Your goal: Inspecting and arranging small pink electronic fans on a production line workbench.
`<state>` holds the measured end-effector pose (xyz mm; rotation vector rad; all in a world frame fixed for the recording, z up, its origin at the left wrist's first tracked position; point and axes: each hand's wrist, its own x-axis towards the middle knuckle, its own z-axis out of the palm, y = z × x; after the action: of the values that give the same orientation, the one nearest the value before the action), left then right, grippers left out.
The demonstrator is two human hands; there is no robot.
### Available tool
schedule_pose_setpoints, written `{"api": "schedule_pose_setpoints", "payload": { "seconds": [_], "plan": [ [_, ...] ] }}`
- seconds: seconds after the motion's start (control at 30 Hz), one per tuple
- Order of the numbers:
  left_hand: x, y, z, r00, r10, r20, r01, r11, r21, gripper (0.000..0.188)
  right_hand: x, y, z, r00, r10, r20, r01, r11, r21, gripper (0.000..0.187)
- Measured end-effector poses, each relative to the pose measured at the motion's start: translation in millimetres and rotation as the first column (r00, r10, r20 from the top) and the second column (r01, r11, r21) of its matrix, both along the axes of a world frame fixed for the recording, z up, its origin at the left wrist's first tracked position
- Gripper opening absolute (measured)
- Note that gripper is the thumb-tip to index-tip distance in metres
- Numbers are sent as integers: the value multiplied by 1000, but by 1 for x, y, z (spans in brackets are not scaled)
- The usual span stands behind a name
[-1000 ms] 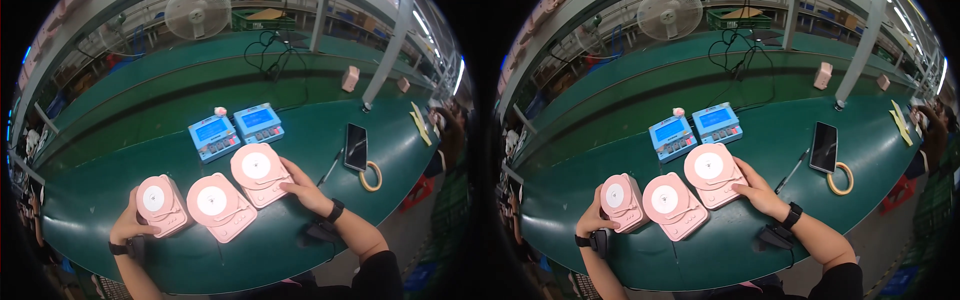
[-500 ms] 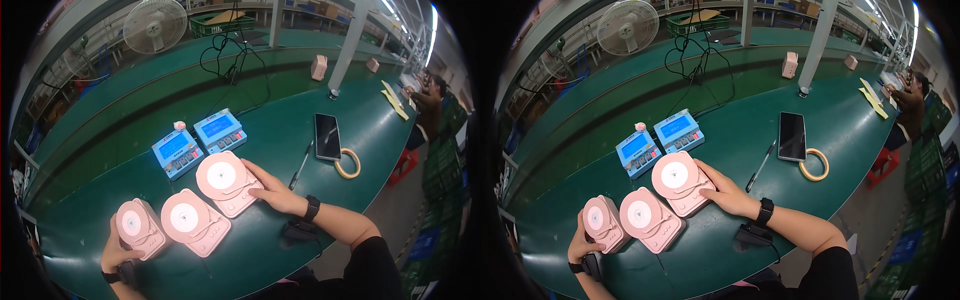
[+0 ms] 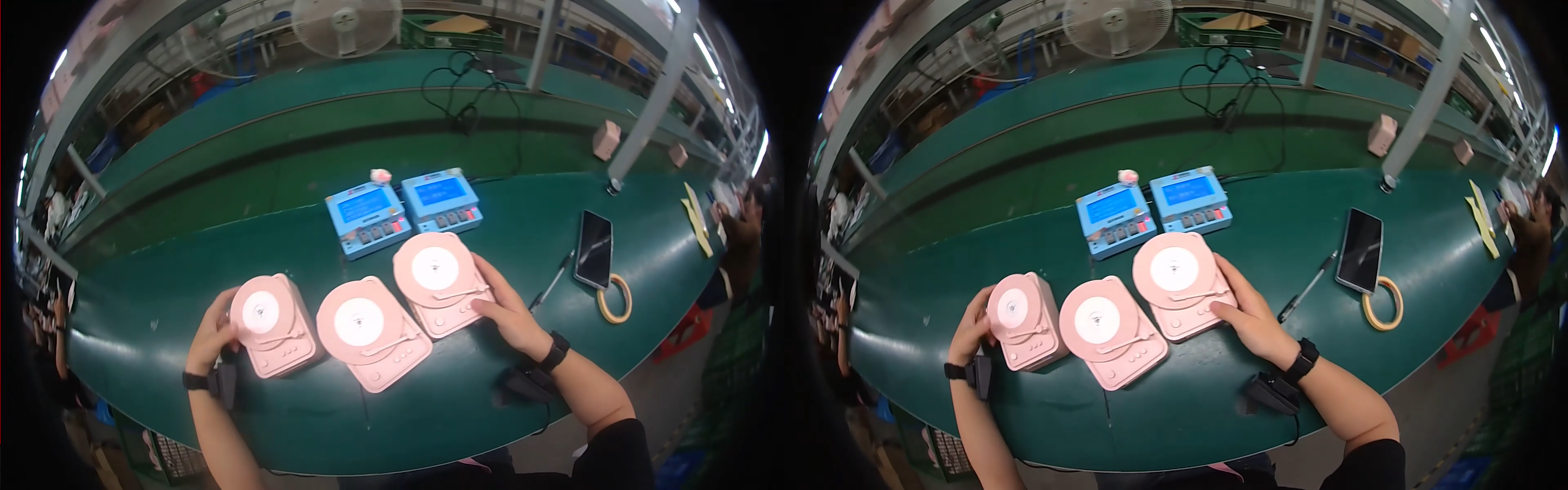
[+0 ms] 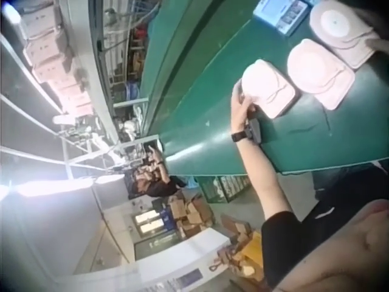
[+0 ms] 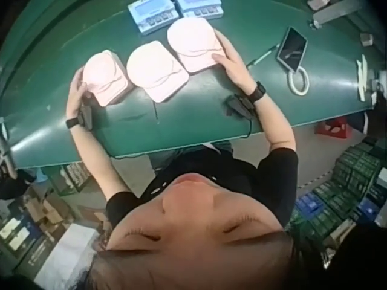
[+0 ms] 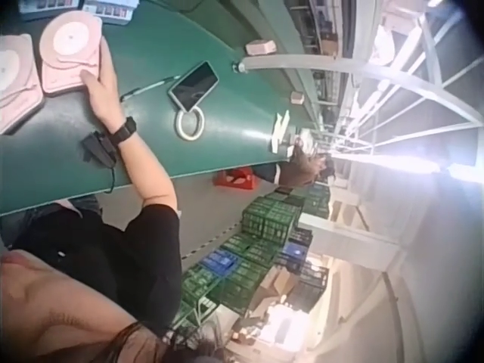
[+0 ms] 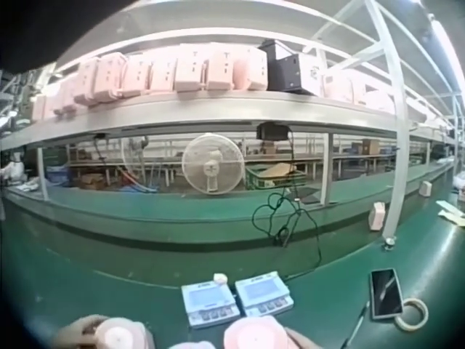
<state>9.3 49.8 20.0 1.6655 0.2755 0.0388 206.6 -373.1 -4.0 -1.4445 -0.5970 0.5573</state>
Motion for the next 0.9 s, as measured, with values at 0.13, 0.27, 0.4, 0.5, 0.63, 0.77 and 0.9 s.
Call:
{"api": "schedule_pose_setpoints", "payload": {
  "seconds": [0.13, 0.27, 0.4, 0.5, 0.63, 0.77, 0.9],
  "plan": [
    [5, 1, -6, 987, 152, -50, -153, 988, -31, 59, -3, 4, 4, 999, -43, -17, 44, 999, 32, 74],
    [14, -4, -7, 983, 183, -17, -182, 981, 64, 52, 2, 0, -2, 996, -85, -6, 85, 996, 39, 76],
    [18, -4, -1, 982, 183, -53, -176, 978, 116, 52, 5, 5, 0, 993, -93, 68, 94, 996, -8, 76],
    [-7, 6, 0, 970, 237, -58, -226, 962, 156, 51, -1, 18, -5, 984, -53, 169, 59, 998, -30, 76],
    [11, -7, -10, 979, 185, -80, -182, 982, 48, 48, 4, -1, -14, 949, -104, 297, 105, 994, 15, 82],
    [23, -10, -9, 991, 130, -25, -128, 990, 52, 45, 2, -8, -15, 950, -172, 262, 157, 985, 76, 80],
    [3, 2, -17, 984, 177, -38, -174, 982, 68, 51, -3, 10, -13, 953, -108, 282, 106, 994, 24, 79]
  ]
}}
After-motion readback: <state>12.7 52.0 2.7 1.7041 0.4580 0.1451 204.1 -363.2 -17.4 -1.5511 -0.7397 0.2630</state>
